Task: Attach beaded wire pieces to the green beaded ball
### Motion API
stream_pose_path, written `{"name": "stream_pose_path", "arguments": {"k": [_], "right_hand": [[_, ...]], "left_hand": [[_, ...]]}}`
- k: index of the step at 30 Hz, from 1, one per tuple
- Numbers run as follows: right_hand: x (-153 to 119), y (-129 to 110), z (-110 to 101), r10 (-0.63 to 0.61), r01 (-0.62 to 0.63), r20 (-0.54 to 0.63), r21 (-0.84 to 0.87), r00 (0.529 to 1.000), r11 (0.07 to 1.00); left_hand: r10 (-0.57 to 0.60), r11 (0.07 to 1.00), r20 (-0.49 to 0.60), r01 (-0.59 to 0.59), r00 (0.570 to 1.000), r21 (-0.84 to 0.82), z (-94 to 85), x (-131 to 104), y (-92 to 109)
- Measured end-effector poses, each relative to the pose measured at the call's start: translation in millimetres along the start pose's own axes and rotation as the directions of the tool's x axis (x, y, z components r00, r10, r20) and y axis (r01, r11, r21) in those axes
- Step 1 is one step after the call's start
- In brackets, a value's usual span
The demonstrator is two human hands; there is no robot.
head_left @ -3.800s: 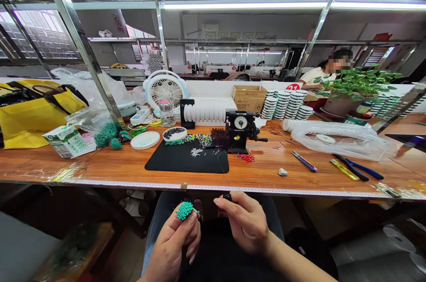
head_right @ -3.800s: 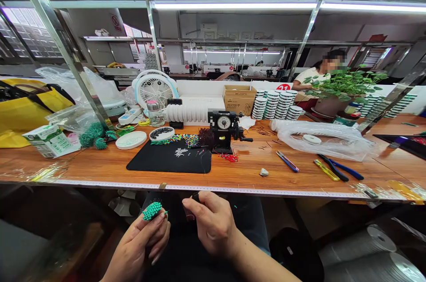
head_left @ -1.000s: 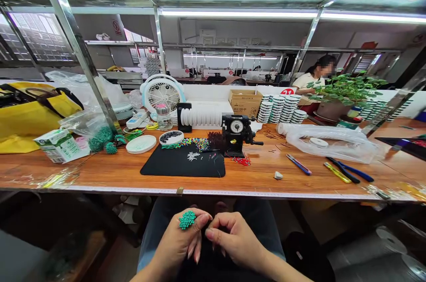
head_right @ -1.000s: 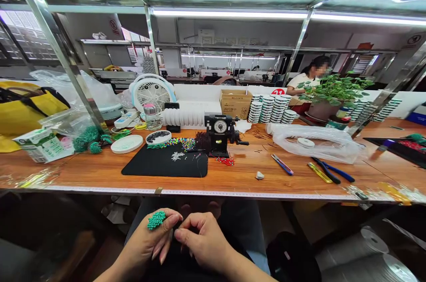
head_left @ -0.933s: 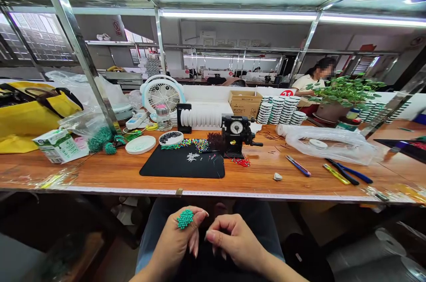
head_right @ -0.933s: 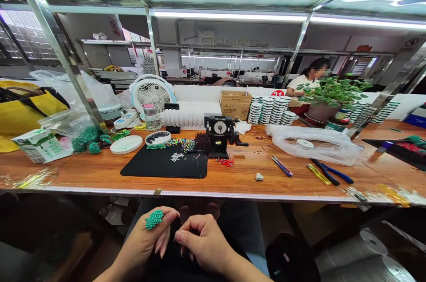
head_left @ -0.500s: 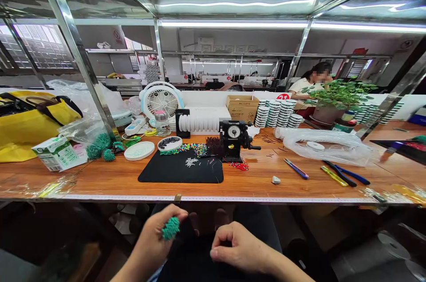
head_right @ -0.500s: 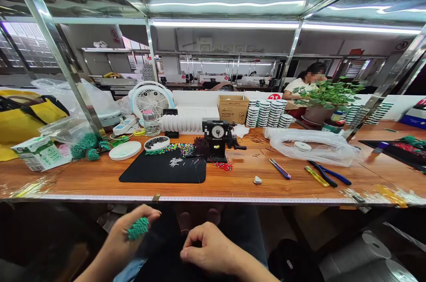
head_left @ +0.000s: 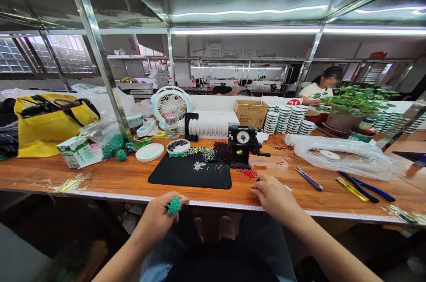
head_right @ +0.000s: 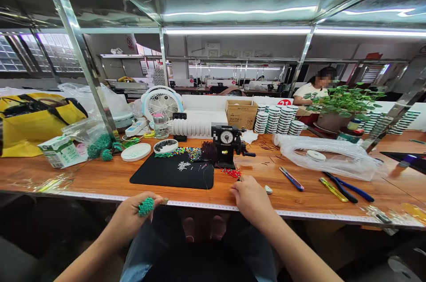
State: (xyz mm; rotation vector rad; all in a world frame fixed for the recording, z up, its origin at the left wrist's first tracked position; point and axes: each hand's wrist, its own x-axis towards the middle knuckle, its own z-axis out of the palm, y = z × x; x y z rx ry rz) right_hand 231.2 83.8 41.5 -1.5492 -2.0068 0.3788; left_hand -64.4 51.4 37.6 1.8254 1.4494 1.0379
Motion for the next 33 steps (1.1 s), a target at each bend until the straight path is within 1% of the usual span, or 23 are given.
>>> {"name": "stream_pose_path", "arguments": {"k": [1,2,3,4,5,6,7,8,9,10,11,13,14,15,17,18,21,23,26,28,29,31,33], "right_hand": [[0.1,-6.9,6.6,0.013,-0.011,-0.043,0.05,0.999,0.999],[-1.3,-16.4,15.2,0.011,-0.001,-0.057,0.171,0.998,0.985],[-3.7,-27.4,25.4,-0.015,0.016,-0.004,0.348,1.0,0.937],[-6.2,-38.5,36.3,-0.063,-0.012,0.12,0.537,0.991,0.844],[-8.4,-48.4,47.1,-0.103,-0.115,0.263,0.697,0.959,0.708],[-9.8,-56.0,57.1,-0.146,-0.242,0.384,0.789,0.912,0.565],[-10.5,-60.6,65.8,-0.166,-0.359,0.466,0.824,0.869,0.438],[-10.3,-62.2,72.7,-0.163,-0.442,0.513,0.832,0.843,0.335],[-9.6,-61.1,77.6,-0.145,-0.483,0.529,0.835,0.836,0.266],[-8.6,-58.0,80.5,-0.121,-0.492,0.525,0.841,0.843,0.225],[-7.5,-53.7,81.5,-0.105,-0.481,0.509,0.852,0.855,0.209],[-5.5,-44.7,78.5,-0.102,-0.445,0.475,0.867,0.874,0.224],[-4.6,-40.7,75.3,-0.099,-0.431,0.465,0.868,0.88,0.246],[-3.8,-37.5,71.5,-0.087,-0.423,0.461,0.863,0.883,0.276],[-1.8,-32.6,63.4,-0.043,-0.417,0.461,0.835,0.886,0.36],[-0.4,-30.7,59.5,-0.017,-0.419,0.466,0.81,0.885,0.411],[5.7,-25.8,49.1,0.027,-0.424,0.497,0.71,0.868,0.562],[11.3,-22.9,41.7,0.006,-0.38,0.501,0.647,0.865,0.661],[22.1,-19.3,27.7,-0.087,-0.228,0.464,0.58,0.882,0.782],[30.9,-17.6,16.9,-0.145,-0.155,0.461,0.554,0.876,0.818],[35.4,-17.0,11.5,-0.158,-0.157,0.479,0.555,0.864,0.817],[44.1,-17.0,2.4,-0.15,-0.247,0.543,0.589,0.826,0.77],[50.4,-19.0,-2.6,-0.095,-0.395,0.591,0.642,0.801,0.657]], "left_hand": [[0.017,1.0,0.067,-0.015,0.998,-0.021,6.4,1.2,1.5],[0.046,0.998,0.135,-0.04,0.99,-0.043,13.5,1.8,3.3],[0.078,0.996,0.184,-0.067,0.98,-0.064,20.7,2.2,5.4],[0.106,0.992,0.205,-0.09,0.973,-0.084,27.4,2.4,7.8],[0.123,0.989,0.199,-0.105,0.972,-0.102,33.1,2.7,10.2],[0.131,0.986,0.171,-0.111,0.976,-0.122,37.6,3.1,12.5],[0.126,0.984,0.137,-0.105,0.982,-0.147,41.0,3.7,14.2],[0.105,0.981,0.115,-0.084,0.988,-0.174,43.2,4.8,15.2],[0.076,0.979,0.116,-0.052,0.99,-0.195,44.3,6.5,15.3],[0.053,0.981,0.137,-0.026,0.989,-0.194,44.4,9.4,14.5],[0.04,0.988,0.157,-0.017,0.987,-0.15,43.0,14.0,12.8],[0.042,0.998,0.151,-0.047,0.988,0.03,34.7,31.1,7.6],[0.059,0.984,0.12,-0.078,0.991,0.157,26.9,44.6,4.2],[0.072,0.963,0.087,-0.092,0.994,0.254,16.5,61.5,0.5],[0.054,0.93,0.022,-0.058,0.998,0.363,-10.2,103.3,-8.2],[0.036,0.902,0.016,-0.04,0.999,0.43,-25.1,126.3,-13.2],[-0.062,0.791,0.062,0.012,0.996,0.612,-64.5,189.6,-30.4],[-0.139,0.713,0.106,0.025,0.985,0.701,-80.0,219.5,-42.3],[-0.232,0.615,0.149,0.026,0.961,0.788,-86.0,245.2,-57.9],[-0.273,0.575,0.164,0.024,0.948,0.818,-82.8,253.7,-65.4],[-0.286,0.564,0.166,0.025,0.944,0.825,-80.4,256.6,-67.9],[-0.295,0.56,0.158,0.037,0.943,0.828,-75.5,260.2,-70.3],[-0.276,0.581,0.129,0.059,0.952,0.812,-72.0,261.6,-68.5]]}}
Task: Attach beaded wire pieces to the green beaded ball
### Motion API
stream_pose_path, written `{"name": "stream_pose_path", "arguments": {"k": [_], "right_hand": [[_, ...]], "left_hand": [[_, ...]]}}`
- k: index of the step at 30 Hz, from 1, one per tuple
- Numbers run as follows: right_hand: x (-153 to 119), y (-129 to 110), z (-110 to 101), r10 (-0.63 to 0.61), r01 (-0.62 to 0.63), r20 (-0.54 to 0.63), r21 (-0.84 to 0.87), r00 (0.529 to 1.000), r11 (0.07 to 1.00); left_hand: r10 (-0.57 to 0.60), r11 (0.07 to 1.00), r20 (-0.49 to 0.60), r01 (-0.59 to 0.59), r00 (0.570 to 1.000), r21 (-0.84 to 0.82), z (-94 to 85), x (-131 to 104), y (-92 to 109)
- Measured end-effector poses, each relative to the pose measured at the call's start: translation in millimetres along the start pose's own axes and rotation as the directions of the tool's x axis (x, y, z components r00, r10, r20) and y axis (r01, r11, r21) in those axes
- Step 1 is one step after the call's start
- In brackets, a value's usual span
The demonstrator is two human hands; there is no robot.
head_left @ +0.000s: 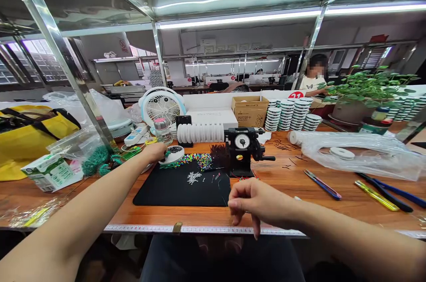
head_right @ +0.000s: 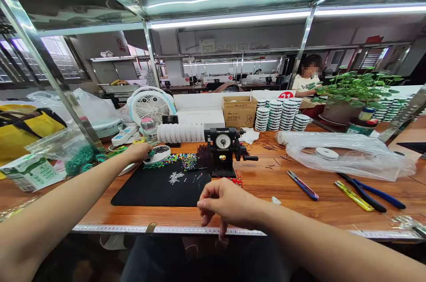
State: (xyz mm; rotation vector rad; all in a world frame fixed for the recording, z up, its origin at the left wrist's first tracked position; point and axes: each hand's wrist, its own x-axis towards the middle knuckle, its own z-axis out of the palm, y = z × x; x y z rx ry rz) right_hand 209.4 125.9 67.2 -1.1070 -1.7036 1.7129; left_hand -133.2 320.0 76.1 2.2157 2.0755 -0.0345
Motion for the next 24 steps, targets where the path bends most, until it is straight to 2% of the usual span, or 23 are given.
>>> {"name": "stream_pose_path", "arguments": {"k": [3,6,8,11,12,13,14,16,17,18,20,22,24], "right_hand": [[3.9,-1.5,6.2,0.053,-0.027,-0.092,0.268,0.994,0.963],[8.2,8.9,22.3,0.003,0.077,-0.181,0.436,0.983,0.896],[11.8,18.3,33.6,-0.047,0.164,-0.243,0.488,0.969,0.857],[18.3,28.1,46.4,-0.078,0.244,-0.318,0.523,0.945,0.817],[20.4,29.9,49.4,-0.083,0.259,-0.334,0.525,0.939,0.811],[22.2,31.2,52.0,-0.091,0.273,-0.348,0.52,0.933,0.809],[23.6,32.0,54.3,-0.102,0.288,-0.362,0.51,0.926,0.81],[24.7,33.2,59.0,-0.134,0.329,-0.397,0.476,0.908,0.816],[24.3,33.5,61.6,-0.157,0.353,-0.413,0.456,0.897,0.817],[23.3,33.6,64.4,-0.181,0.372,-0.418,0.44,0.89,0.817],[19.6,32.7,70.8,-0.225,0.392,-0.396,0.415,0.89,0.821],[15.1,29.9,77.4,-0.239,0.381,-0.359,0.402,0.902,0.832],[10.9,25.5,83.1,-0.235,0.362,-0.331,0.402,0.914,0.841]], "left_hand": [[-0.015,0.993,-0.116,0.001,0.993,-0.115,-5.5,-7.2,7.5],[-0.026,0.953,-0.268,-0.057,0.963,-0.299,-8.6,-32.0,21.6],[-0.025,0.89,-0.338,-0.133,0.941,-0.436,-2.7,-60.8,38.5],[0.042,0.753,-0.346,-0.257,0.937,-0.606,18.9,-117.6,75.3],[0.049,0.672,-0.329,-0.274,0.943,-0.688,27.9,-137.4,88.8],[0.036,0.395,-0.246,-0.24,0.969,-0.887,36.9,-156.0,102.0],[0.031,0.121,-0.151,-0.154,0.988,-0.981,45.4,-172.6,114.1],[0.092,-0.272,-0.002,0.024,0.996,-0.962,59.5,-197.8,133.5],[0.129,-0.416,0.057,0.106,0.99,-0.903,64.7,-206.0,140.4],[0.16,-0.532,0.093,0.165,0.983,-0.831,68.8,-211.5,145.5],[0.225,-0.693,0.143,0.261,0.964,-0.672,73.8,-216.7,151.0],[0.277,-0.784,0.165,0.322,0.947,-0.531,75.6,-217.6,152.6],[0.305,-0.834,0.177,0.352,0.936,-0.425,75.1,-217.4,152.4]]}}
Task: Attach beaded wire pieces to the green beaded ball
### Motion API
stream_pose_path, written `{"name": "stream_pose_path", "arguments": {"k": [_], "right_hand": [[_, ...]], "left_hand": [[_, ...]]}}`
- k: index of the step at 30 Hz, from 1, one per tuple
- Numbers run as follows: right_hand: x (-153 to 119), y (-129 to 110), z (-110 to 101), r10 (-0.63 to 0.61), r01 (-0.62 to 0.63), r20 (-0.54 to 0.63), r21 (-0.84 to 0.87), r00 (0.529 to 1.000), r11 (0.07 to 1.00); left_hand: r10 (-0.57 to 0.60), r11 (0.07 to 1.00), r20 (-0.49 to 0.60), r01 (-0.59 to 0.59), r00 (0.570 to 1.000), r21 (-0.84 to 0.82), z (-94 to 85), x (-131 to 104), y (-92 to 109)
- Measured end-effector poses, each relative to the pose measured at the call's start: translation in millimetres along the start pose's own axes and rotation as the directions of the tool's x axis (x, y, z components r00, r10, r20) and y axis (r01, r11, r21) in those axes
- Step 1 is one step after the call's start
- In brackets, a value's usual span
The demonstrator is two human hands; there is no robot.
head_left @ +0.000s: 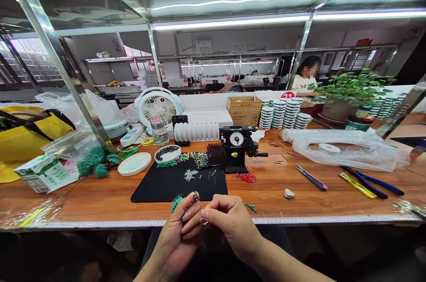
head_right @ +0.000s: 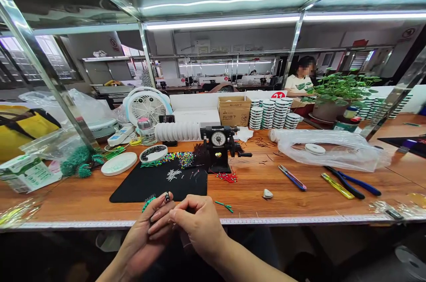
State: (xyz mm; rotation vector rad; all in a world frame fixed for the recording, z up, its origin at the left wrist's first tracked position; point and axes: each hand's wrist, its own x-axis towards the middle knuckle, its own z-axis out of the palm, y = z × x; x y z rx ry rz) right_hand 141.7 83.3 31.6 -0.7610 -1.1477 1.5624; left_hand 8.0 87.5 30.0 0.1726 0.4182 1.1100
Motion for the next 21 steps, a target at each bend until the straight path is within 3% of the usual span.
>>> {"name": "stream_pose_path", "arguments": {"k": [4,9,21], "right_hand": [[-3.6,-5.3,8.0,-0.015,0.015,0.018,-0.029,1.0,0.999],[-2.8,-6.3,9.8,-0.034,0.036,0.03,-0.048,0.999,0.998],[-1.0,-3.3,8.5,0.027,-0.028,0.032,0.014,0.999,1.0]], "left_hand": [[-0.02,0.991,-0.027,0.016,0.999,-0.131,2.3,-1.2,3.5],[-0.029,0.984,-0.045,0.021,0.999,-0.175,1.4,-0.3,8.5],[-0.008,0.999,-0.034,0.006,0.999,-0.052,2.8,-5.6,3.0]]}}
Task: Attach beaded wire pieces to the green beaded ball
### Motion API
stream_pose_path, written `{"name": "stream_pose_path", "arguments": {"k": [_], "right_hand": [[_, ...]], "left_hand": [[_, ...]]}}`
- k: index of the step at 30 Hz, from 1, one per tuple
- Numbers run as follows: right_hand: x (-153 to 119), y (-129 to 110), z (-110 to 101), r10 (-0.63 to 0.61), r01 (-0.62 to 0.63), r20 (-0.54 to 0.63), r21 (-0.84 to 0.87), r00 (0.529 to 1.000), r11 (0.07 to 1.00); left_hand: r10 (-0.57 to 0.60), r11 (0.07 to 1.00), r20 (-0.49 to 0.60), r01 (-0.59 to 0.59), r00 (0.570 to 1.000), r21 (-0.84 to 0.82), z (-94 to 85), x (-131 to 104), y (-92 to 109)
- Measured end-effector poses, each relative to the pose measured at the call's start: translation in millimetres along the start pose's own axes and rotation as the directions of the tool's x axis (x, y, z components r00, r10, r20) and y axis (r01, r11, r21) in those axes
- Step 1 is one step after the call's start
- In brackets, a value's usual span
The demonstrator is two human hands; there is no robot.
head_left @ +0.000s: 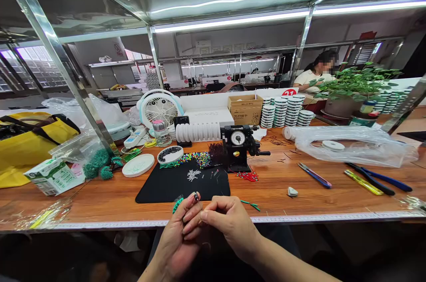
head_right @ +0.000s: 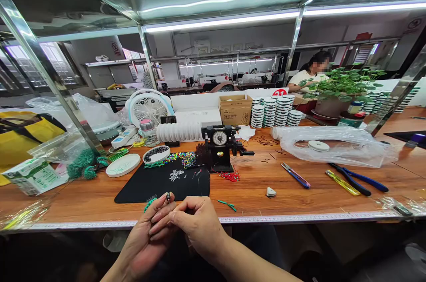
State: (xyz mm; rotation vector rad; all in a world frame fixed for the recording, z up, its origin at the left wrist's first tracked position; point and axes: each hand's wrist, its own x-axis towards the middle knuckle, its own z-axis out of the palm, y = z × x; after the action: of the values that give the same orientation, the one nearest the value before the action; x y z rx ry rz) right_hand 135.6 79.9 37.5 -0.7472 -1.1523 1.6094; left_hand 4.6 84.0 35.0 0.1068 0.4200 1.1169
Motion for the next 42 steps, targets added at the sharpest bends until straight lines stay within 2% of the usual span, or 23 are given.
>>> {"name": "stream_pose_path", "arguments": {"k": [2,4,7,11,14,18,20,26,31,35,38,42], "right_hand": [[2.0,0.6,-1.9,-0.004,0.003,-0.026,-0.017,1.0,1.0],[4.2,1.3,-4.3,0.027,-0.028,-0.044,-0.024,0.999,0.999],[6.8,5.3,-9.2,0.119,-0.117,-0.036,0.036,0.992,0.992],[6.8,12.7,-14.7,0.141,-0.14,0.006,0.145,0.99,0.979],[6.3,15.3,-15.2,0.135,-0.135,0.01,0.159,0.991,0.978],[8.3,16.7,-12.9,0.094,-0.134,0.134,0.335,0.987,0.933],[9.6,17.3,-13.2,0.105,-0.155,0.159,0.35,0.982,0.924],[9.4,16.5,-19.6,0.159,-0.165,0.046,0.2,0.986,0.966],[8.7,15.4,-20.9,0.163,-0.179,0.089,0.207,0.983,0.962],[8.6,16.9,-22.9,0.163,-0.168,0.048,0.167,0.986,0.971],[8.2,14.8,-23.3,0.086,-0.082,-0.023,0.123,0.996,0.989],[9.4,8.9,-19.5,-0.046,0.029,-0.135,-0.122,0.99,0.992]], "left_hand": [[0.034,0.995,-0.016,-0.033,0.999,0.096,-1.4,-1.2,-2.7],[0.14,0.958,-0.043,-0.125,0.989,0.258,-3.2,-2.3,-6.4],[0.312,0.816,-0.017,-0.259,0.95,0.516,-5.3,-4.0,-12.2],[0.353,0.669,0.047,-0.287,0.935,0.685,-7.1,-4.8,-14.4],[0.335,0.665,0.028,-0.257,0.942,0.701,-6.7,-3.5,-11.7],[0.233,0.742,0.01,-0.184,0.972,0.645,-3.6,-2.1,-9.6],[0.207,0.749,-0.003,-0.157,0.978,0.644,-3.4,-1.7,-9.0],[0.25,0.725,-0.061,-0.145,0.966,0.673,-10.5,-0.4,-4.5],[0.239,0.705,-0.064,-0.127,0.969,0.697,-13.8,-0.7,-2.8],[0.298,0.651,-0.019,-0.188,0.954,0.735,-13.2,-2.4,-2.5],[0.278,0.613,0.019,-0.192,0.96,0.767,-11.3,-4.8,-4.1],[0.143,0.604,0.061,-0.136,0.988,0.785,-8.2,-7.9,-9.3]]}}
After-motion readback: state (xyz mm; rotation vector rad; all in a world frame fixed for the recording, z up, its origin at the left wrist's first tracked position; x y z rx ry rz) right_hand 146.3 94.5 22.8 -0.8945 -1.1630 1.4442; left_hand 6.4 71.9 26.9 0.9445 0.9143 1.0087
